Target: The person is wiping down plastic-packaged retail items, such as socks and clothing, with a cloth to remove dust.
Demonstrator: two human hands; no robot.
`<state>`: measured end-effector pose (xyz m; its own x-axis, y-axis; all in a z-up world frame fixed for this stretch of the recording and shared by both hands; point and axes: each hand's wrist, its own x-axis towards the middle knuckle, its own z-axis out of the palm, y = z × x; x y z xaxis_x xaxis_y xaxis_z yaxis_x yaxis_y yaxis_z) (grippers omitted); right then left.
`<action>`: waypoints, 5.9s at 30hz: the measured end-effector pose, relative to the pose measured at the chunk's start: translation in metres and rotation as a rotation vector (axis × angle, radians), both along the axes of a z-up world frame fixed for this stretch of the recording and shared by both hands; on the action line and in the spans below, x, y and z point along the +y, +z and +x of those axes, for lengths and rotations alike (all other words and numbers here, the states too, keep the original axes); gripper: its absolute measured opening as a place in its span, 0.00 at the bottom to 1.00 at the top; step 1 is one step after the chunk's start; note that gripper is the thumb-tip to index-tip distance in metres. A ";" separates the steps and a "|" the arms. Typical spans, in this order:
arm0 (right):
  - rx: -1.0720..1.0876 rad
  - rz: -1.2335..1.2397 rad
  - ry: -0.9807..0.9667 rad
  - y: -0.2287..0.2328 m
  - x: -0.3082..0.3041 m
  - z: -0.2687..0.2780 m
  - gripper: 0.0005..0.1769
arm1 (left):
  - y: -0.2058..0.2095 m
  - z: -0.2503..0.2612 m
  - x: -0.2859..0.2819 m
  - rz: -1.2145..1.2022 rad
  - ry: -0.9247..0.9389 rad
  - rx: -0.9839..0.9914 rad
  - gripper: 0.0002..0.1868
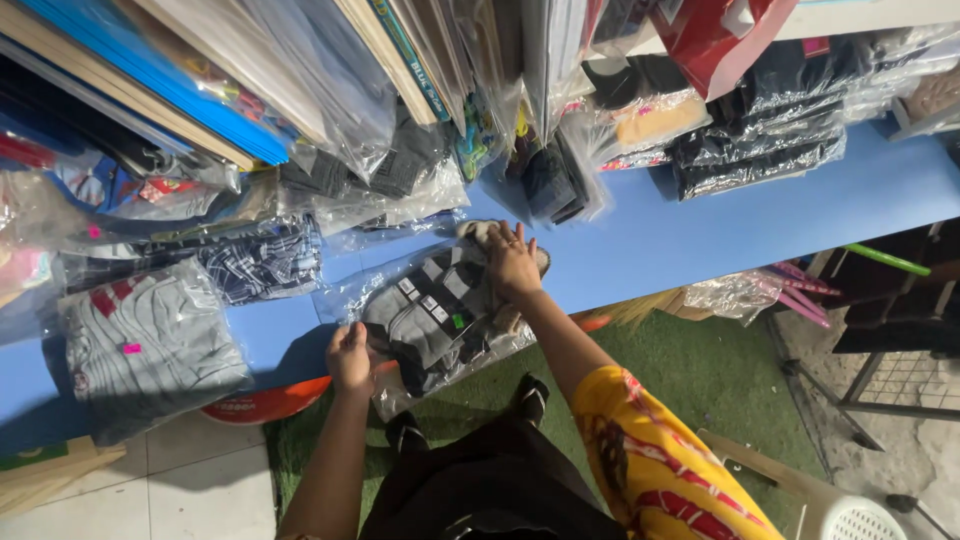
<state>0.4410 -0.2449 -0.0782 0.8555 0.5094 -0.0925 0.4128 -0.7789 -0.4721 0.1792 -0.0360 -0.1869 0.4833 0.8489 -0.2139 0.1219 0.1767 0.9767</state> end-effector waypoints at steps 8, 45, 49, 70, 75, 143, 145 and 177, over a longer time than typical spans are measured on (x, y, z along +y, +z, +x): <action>-0.341 0.077 0.097 -0.028 0.078 -0.087 0.27 | 0.029 -0.002 0.001 -0.280 -0.037 0.036 0.11; -0.623 0.217 1.000 -0.015 -0.008 -0.163 0.31 | 0.009 0.090 0.031 -0.424 -0.033 0.227 0.05; -0.465 0.087 1.152 -0.030 -0.041 -0.157 0.32 | 0.012 0.084 0.024 -0.406 -0.002 0.152 0.06; -0.132 0.221 0.479 0.048 0.018 -0.144 0.39 | 0.105 -0.030 -0.091 1.212 -0.834 0.453 0.61; -0.278 -0.056 0.287 0.033 -0.017 -0.085 0.35 | 0.091 -0.026 -0.099 1.511 -0.724 0.775 0.42; 0.217 1.234 -0.210 0.133 -0.096 -0.102 0.26 | 0.208 0.025 0.038 0.588 -0.568 0.218 0.07; 0.129 1.125 -0.085 0.124 -0.069 -0.132 0.26 | 0.204 0.049 0.059 0.439 -0.385 0.280 0.07; -0.191 0.094 0.329 0.018 0.039 -0.150 0.33 | 0.003 0.004 -0.062 0.554 0.193 0.454 0.45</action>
